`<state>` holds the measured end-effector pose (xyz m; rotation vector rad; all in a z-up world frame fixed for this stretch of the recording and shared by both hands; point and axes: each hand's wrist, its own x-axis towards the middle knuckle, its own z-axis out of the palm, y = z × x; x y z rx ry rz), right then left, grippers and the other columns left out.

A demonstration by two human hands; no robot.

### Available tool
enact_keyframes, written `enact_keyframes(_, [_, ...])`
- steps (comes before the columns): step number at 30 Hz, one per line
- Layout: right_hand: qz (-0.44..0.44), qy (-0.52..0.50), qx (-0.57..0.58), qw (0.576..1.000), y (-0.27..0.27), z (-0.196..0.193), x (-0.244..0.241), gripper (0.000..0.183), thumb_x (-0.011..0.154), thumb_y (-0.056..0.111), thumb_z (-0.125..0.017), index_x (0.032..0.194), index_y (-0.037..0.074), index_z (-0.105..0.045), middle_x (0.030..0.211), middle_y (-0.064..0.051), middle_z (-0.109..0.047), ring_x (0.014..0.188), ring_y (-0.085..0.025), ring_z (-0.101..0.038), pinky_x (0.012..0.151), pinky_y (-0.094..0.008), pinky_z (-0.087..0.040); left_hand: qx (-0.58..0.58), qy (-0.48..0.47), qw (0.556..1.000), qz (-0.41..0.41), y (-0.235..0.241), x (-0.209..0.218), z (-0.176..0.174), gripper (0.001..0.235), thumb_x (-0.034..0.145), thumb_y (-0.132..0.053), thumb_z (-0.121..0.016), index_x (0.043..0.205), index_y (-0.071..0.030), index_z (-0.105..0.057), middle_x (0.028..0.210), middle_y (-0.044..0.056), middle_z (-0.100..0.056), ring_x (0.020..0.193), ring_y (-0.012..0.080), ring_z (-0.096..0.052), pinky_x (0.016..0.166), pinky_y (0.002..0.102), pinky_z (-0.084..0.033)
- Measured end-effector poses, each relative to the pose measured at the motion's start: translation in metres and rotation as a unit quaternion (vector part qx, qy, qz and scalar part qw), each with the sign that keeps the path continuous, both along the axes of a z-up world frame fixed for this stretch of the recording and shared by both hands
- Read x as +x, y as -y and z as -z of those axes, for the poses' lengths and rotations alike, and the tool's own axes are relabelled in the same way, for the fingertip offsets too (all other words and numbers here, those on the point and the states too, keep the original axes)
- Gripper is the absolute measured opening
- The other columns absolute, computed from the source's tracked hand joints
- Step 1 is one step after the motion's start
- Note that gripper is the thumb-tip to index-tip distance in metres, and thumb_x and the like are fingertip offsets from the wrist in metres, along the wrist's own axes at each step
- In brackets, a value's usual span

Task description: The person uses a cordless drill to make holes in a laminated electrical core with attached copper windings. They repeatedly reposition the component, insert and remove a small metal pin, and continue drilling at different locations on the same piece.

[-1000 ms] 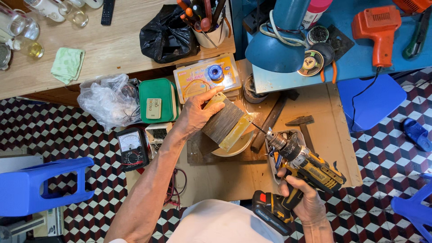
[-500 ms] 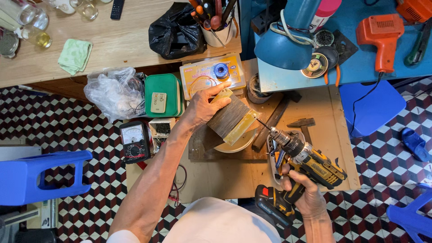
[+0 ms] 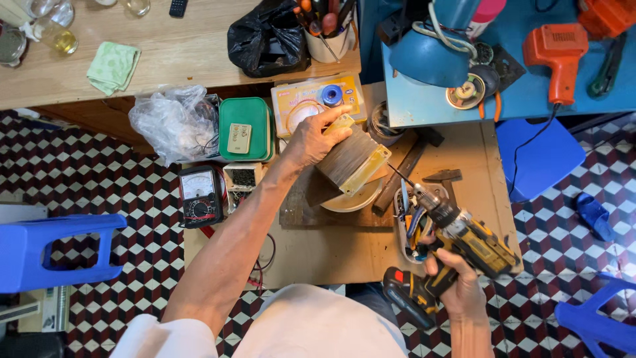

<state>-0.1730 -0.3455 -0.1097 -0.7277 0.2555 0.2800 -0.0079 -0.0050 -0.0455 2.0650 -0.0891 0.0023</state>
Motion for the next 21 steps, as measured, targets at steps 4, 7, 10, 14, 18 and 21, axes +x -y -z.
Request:
enact_keyframes(4, [0.029,-0.024,0.01,0.999,-0.009,0.005,-0.05,0.048,0.089,-0.002,-0.063,0.137,0.002,-0.06,0.112,-0.022,-0.07,0.068,-0.021,-0.062,0.067,-0.033,-0.051,0.025,0.157,0.986,-0.051,-0.003,-0.024,0.018,0.058,0.096,-0.025,-0.076,0.147,-0.008,-0.053,0.131,0.02,-0.066,0.122,0.0305,-0.064,0.104,0.04,-0.05])
enact_keyframes(7, [0.047,-0.028,0.021,0.998,-0.027,0.008,-0.07,0.048,0.089,-0.002,-0.062,0.137,0.002,-0.058,0.113,-0.022,-0.07,0.068,-0.021,-0.062,0.067,-0.034,-0.049,-0.021,0.171,0.97,-0.17,-0.01,-0.059,0.024,0.05,0.099,-0.023,-0.069,0.145,-0.008,-0.055,0.134,0.017,-0.065,0.125,0.0297,-0.064,0.108,0.04,-0.052])
enact_keyframes(10, [0.056,-0.042,0.014,0.997,-0.045,0.007,-0.087,0.048,0.088,-0.002,-0.062,0.136,0.001,-0.058,0.112,-0.022,-0.07,0.067,-0.021,-0.061,0.066,-0.033,-0.049,0.007,0.155,0.966,-0.204,-0.004,-0.109,0.04,0.051,0.092,-0.019,-0.068,0.14,-0.006,-0.056,0.13,0.016,-0.066,0.123,0.0311,-0.063,0.109,0.041,-0.051])
enact_keyframes(14, [0.058,-0.058,0.008,0.997,-0.062,0.005,-0.097,0.044,0.09,-0.001,-0.063,0.133,0.0,-0.058,0.113,-0.022,-0.069,0.067,-0.021,-0.061,0.066,-0.034,-0.049,-0.06,0.139,0.979,-0.138,0.009,-0.128,0.062,0.074,0.081,-0.021,-0.078,0.141,0.004,-0.043,0.132,0.025,-0.056,0.125,0.0388,-0.056,0.109,0.047,-0.045])
enact_keyframes(18, [0.064,-0.064,-0.012,0.996,-0.069,0.002,-0.102,0.042,0.088,0.0,-0.064,0.129,0.002,-0.06,0.11,-0.018,-0.07,0.066,-0.02,-0.06,0.065,-0.033,-0.048,-0.031,0.156,0.977,-0.142,0.025,-0.124,0.064,0.085,0.076,-0.028,-0.085,0.14,0.004,-0.039,0.131,0.026,-0.056,0.124,0.0387,-0.056,0.108,0.047,-0.045])
enact_keyframes(21, [0.062,-0.044,-0.015,0.997,-0.069,0.002,-0.102,0.038,0.088,0.0,-0.065,0.126,0.003,-0.059,0.106,-0.013,-0.069,0.067,-0.02,-0.06,0.066,-0.033,-0.047,-0.074,0.131,0.968,-0.202,0.038,-0.122,0.062,0.081,0.077,-0.029,-0.083,0.141,0.001,-0.043,0.129,0.022,-0.061,0.122,0.0355,-0.061,0.107,0.044,-0.049])
